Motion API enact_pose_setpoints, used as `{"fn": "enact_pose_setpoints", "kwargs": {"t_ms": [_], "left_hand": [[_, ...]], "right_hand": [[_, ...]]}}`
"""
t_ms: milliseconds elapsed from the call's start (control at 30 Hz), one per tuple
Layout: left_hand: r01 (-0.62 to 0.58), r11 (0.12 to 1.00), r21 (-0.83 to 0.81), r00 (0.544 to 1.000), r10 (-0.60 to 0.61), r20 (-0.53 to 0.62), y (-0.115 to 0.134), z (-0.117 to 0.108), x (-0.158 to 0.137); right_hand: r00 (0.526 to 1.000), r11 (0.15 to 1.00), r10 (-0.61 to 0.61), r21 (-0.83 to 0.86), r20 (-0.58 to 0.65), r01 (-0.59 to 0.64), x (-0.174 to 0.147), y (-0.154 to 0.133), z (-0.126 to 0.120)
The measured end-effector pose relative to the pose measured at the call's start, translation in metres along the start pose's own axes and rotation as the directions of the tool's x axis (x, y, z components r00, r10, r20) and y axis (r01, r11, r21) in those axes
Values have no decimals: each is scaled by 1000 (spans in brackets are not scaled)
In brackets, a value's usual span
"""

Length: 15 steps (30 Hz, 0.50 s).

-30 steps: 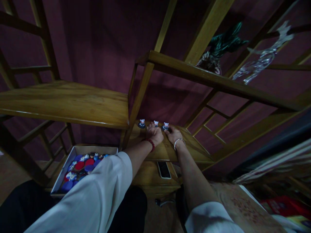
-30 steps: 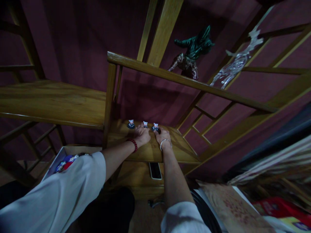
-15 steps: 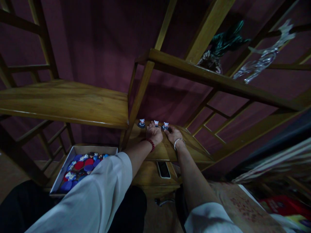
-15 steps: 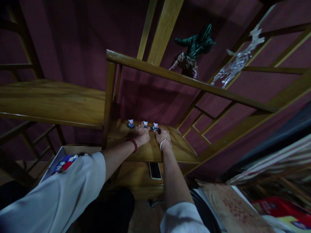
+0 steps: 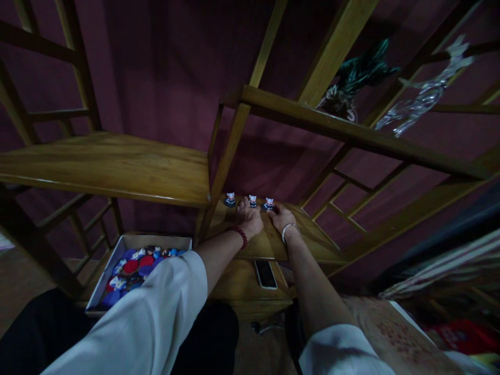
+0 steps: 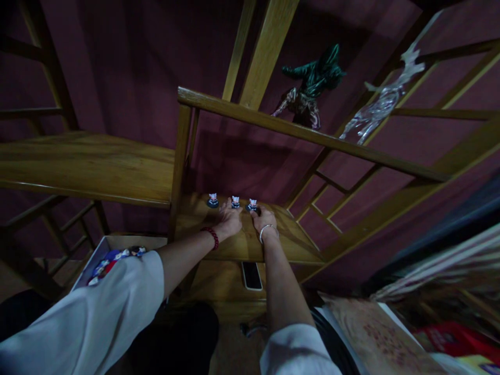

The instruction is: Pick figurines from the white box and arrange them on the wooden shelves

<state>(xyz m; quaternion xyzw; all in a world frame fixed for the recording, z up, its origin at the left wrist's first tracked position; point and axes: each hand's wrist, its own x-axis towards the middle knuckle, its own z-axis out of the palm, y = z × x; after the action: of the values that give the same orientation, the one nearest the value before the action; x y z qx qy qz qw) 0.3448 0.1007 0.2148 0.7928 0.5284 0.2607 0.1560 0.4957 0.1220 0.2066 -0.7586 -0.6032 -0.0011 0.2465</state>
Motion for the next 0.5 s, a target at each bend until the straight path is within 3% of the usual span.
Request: {"fn": "enact_pose_setpoints", "kwargs": {"t_ms": [200, 500], "left_hand": [[6, 1000, 30, 1000, -6, 21, 2, -6, -4], [-18, 998, 59, 1000, 18, -11, -2, 2, 0]], "right_hand": [[999, 996, 38, -81, -5, -39, -3, -5, -7], [998, 997, 58, -55, -7, -58, 4, 1, -4]]}}
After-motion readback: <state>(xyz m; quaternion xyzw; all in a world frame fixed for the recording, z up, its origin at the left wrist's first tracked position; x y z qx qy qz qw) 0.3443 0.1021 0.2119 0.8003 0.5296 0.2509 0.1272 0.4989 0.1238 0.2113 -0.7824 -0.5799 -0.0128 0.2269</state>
